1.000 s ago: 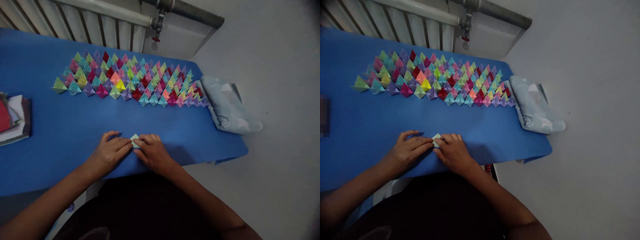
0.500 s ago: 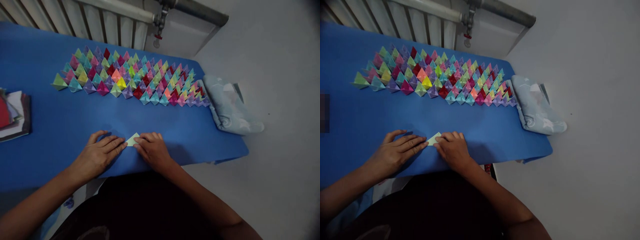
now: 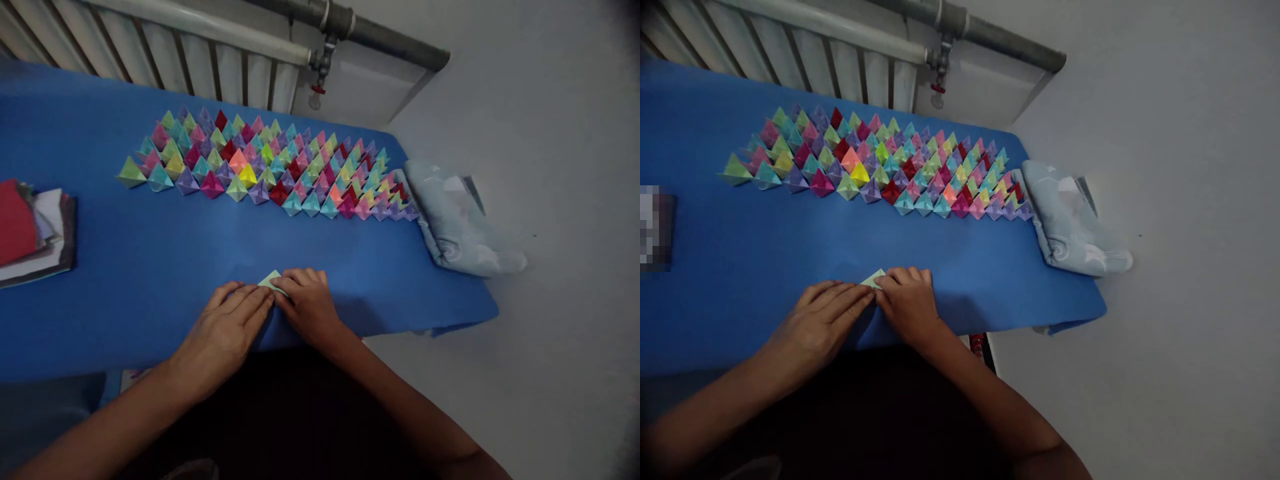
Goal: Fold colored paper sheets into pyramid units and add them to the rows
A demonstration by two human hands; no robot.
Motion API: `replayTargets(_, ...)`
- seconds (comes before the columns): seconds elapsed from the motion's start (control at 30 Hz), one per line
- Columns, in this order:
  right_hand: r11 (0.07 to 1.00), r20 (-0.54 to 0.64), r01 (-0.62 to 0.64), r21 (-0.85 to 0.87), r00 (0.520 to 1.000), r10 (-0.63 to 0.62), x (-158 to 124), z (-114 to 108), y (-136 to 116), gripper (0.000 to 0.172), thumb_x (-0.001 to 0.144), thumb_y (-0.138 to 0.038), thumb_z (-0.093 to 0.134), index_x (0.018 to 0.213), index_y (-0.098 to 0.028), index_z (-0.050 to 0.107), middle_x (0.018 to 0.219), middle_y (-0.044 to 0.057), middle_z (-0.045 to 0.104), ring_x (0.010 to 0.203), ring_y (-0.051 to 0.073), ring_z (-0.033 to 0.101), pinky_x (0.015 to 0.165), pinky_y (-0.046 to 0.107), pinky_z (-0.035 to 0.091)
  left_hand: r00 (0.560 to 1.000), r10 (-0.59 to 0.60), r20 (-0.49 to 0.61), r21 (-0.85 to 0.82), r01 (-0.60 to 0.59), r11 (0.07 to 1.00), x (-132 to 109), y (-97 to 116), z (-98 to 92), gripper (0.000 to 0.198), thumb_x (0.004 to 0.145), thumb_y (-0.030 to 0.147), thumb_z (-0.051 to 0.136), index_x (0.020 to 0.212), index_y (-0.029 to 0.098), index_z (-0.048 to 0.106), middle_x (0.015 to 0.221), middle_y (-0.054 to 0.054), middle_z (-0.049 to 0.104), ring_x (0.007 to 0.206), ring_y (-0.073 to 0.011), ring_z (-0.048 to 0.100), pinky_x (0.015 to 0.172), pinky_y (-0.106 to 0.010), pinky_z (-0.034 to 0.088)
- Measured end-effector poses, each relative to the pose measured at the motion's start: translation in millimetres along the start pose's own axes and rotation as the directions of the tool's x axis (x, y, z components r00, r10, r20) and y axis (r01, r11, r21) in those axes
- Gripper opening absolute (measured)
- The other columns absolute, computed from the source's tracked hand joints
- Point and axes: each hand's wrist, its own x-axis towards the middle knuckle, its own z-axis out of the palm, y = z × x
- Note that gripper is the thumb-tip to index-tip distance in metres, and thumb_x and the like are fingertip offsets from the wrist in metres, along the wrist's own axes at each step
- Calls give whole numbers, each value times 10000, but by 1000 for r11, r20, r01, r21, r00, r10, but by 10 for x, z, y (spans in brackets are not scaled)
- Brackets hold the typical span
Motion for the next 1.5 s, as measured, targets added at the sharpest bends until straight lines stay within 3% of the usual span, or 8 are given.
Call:
replayTargets(0.17,1000,-4,-10,22,1000,10,8,16,-5,214,971,-347,574,1111,-261,712,1097,41,712,972,206,572,825,355,312,999,-37,6,-11,38,999,-53,10,136,472,971,69,303,1360,168,550,1228,-113,694,1066,-249,642,993,-463,398)
replayTargets(0.4,1000,-10,-7,16,1000,8,11,6,3,208,960,-323,592,1124,-262,705,1066,43,705,960,205,575,823,346,323,999,-24,25,72,23,997,-10,-10,110,442,953,56,305,1229,126,643,1223,-139,696,1021,-248,630,871,-415,404)
replayTargets(0.73,999,-45,-3,-33,999,2,32,0,91,321,978,-222,485,1251,-227,655,1024,81,662,888,201,556,796,341,365,998,-13,62,59,10,998,86,-63,153,445,949,80,321,1237,166,649,1172,-125,693,936,-235,614,802,-388,391)
replayTargets(1.0,980,-67,128,-151,988,-140,-371,-46,152,373,971,-378,540,1317,-258,613,1366,91,586,1167,292,473,930,446,351,989,-53,141,128,35,991,121,54,126,441,927,45,329,1234,122,637,1165,-154,680,973,-265,622,883,-456,384)
replayTargets(1.13,983,-89,48,-177,994,-64,-554,-69,285,362,959,-393,558,1294,-280,638,1404,98,566,1197,330,469,936,488,363,975,-94,203,170,59,984,139,66,103,440,913,40,358,1240,156,629,1184,-129,679,972,-245,619,914,-452,375)
replayTargets(1.23,998,-158,-34,-45,987,26,-573,-106,314,300,988,-353,497,1178,-240,700,1331,104,613,1140,290,537,940,457,403,968,-103,227,187,60,981,150,50,99,435,905,43,382,1233,176,634,1186,-119,683,964,-237,622,896,-435,380)
replayTargets(1.33,994,-140,28,105,990,-13,-491,-121,211,301,995,-279,467,1217,-213,659,1217,90,668,1102,224,590,971,379,435,974,-113,196,162,82,983,143,46,116,394,931,80,401,1223,180,646,1181,-120,689,967,-247,625,869,-435,388)
replayTargets(1.5,998,-55,-70,-11,996,69,-285,-125,-12,333,959,-258,528,1259,-139,609,1133,137,682,1022,247,617,881,367,467,972,-190,141,96,177,979,174,41,152,286,955,214,475,1144,202,689,1142,-107,699,955,-258,622,825,-416,397)
